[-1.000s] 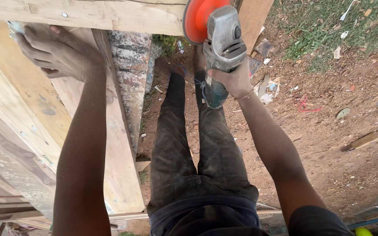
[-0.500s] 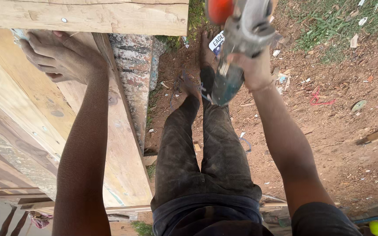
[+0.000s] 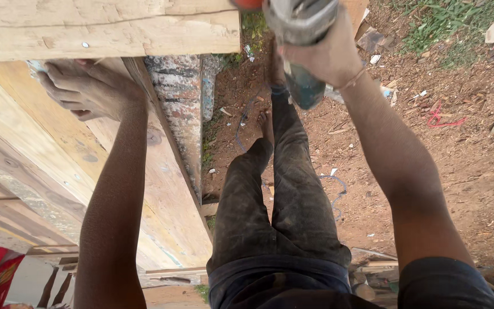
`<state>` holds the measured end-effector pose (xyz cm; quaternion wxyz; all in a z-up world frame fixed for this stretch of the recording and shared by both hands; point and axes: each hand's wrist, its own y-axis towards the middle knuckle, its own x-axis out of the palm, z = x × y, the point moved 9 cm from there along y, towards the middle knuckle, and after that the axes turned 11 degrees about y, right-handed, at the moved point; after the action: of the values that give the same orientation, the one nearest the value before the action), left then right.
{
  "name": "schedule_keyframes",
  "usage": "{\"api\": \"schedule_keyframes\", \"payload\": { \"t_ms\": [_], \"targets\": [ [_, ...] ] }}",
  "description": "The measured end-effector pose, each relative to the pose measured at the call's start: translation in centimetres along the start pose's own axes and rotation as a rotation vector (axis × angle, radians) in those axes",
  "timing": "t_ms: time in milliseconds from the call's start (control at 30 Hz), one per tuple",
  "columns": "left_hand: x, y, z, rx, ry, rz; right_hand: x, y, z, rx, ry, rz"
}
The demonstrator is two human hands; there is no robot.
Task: The person uses an angle grinder with a sanding disc to smooth the surface of a large wooden board. They move the tool across the top surface and along the edges, holding the board steady with their other hand.
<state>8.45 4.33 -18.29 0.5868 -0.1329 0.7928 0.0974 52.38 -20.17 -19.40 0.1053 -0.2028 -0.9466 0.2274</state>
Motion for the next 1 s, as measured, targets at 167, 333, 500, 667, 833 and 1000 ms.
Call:
{"api": "schedule_keyframes", "payload": {
  "t_ms": [167, 333, 500, 667, 833, 1000],
  "targets": [
    [-0.9, -0.2, 1.0, 0.050, -0.046, 0.070, -2.1, 3.0, -1.6, 0.085, -0.248, -0.014],
    [-0.3, -0.5, -0.9, 0.039, 0.006, 0.059, 0.4, -3.8, -3.1, -0.217, 0.013, -0.100],
    [-0.2, -0.2, -0.1, 0.028, 0.001, 0.097, 3.7, -7.4, 0.3, 0.080, -0.175, -0.113],
    [0.8, 0.0, -0.7, 0.030, 0.031, 0.066, 3.8, -4.8, -1.1, -0.088, -0.056, -0.154],
    [1.0, 0.1, 0.2, 0.044, 0.025, 0.110, 0.3, 1.6, -1.5, -0.152, -0.079, -0.194],
    [-2.3, -1.0, 0.6, 0.006, 0.067, 0.046, -2.8, 4.1, 2.3, 0.108, 0.012, -0.099]
  ]
}}
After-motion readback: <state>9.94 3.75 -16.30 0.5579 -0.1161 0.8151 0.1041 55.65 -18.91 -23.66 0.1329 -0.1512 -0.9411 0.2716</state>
